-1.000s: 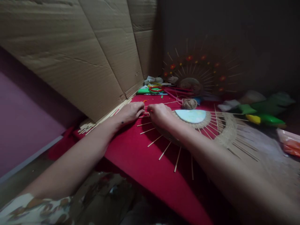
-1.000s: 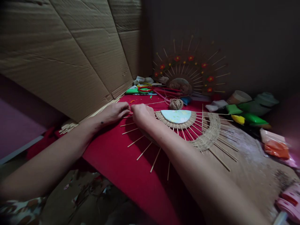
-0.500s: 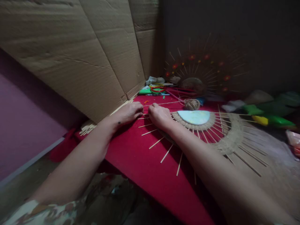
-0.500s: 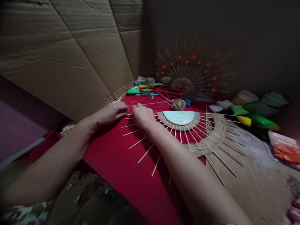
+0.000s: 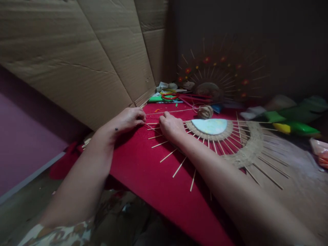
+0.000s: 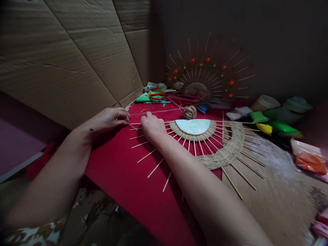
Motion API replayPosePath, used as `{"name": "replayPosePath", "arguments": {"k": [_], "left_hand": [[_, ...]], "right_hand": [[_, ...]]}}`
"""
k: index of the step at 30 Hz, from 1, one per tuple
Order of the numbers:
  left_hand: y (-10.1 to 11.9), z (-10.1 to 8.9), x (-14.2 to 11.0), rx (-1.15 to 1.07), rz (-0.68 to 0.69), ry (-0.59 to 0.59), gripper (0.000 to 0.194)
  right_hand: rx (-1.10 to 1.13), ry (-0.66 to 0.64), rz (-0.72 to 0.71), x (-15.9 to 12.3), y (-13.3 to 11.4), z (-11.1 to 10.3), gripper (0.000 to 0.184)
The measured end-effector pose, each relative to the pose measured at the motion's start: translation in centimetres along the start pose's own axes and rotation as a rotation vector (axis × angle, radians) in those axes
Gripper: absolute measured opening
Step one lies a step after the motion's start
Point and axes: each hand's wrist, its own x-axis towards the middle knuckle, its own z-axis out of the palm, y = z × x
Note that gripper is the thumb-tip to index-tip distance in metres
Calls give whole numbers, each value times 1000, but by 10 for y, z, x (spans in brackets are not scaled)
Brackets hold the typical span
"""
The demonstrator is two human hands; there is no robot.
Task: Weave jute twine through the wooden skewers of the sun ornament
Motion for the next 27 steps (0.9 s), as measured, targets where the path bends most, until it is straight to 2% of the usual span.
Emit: {"name": "replayPosePath", "arguments": {"k": [6, 12, 21, 27], "left_hand": [[-8, 6, 4, 37, 58, 12, 13], [-3, 21, 14, 78, 66, 147, 14], [15, 39, 32, 29, 57, 337, 14], [18, 42, 38, 68, 77, 469, 11]], "right_hand": [[25, 30, -1, 0, 1, 2, 37], [66, 95, -7, -3, 3, 5, 33], [531, 156, 191, 5, 18, 8, 26], [567, 136, 191, 8, 19, 7, 21]]}}
